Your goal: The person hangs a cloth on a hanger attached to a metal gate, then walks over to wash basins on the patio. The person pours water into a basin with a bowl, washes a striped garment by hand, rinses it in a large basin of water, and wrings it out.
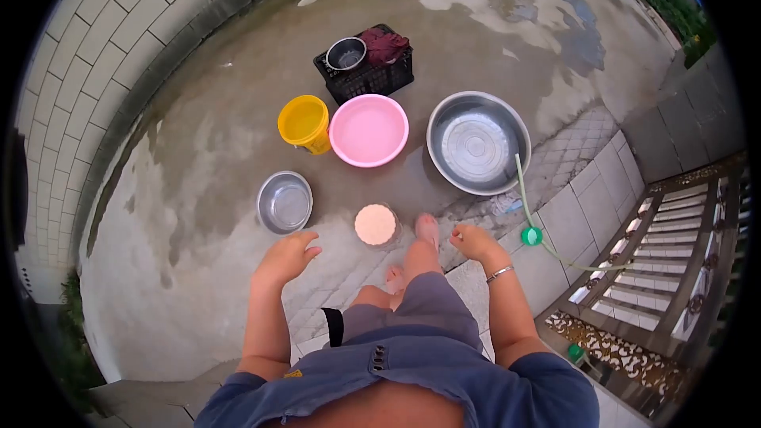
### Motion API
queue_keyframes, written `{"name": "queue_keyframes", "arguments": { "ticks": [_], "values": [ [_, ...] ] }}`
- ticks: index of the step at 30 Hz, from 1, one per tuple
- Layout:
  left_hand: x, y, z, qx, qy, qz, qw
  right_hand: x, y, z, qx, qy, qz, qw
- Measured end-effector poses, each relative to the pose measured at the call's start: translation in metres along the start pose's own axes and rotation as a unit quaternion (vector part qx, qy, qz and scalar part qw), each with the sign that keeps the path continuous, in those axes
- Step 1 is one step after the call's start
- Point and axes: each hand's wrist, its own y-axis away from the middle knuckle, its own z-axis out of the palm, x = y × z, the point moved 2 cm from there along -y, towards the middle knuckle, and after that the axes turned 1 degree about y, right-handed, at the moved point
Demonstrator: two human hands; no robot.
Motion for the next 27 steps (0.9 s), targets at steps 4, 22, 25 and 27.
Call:
{"name": "queue_keyframes", "arguments": {
  "ticks": [4,22,25,27],
  "values": [
    [-0.029,-0.061,-0.003,-0.024,0.009,-0.04,0.999,0.006,-0.077,-0.011,-0.036,0.037,-0.026,0.998],
    [-0.203,-0.466,0.142,-0.156,0.047,0.04,0.986,-0.083,-0.568,-0.121,0.04,0.038,-0.105,0.993],
    [-0.255,-0.509,0.193,-0.231,-0.003,0.021,0.973,-0.087,-0.641,-0.114,0.103,0.052,-0.098,0.988],
    [-0.292,-0.527,0.238,-0.267,-0.026,-0.001,0.963,-0.08,-0.695,-0.111,0.154,0.091,-0.108,0.978]
  ]
}}
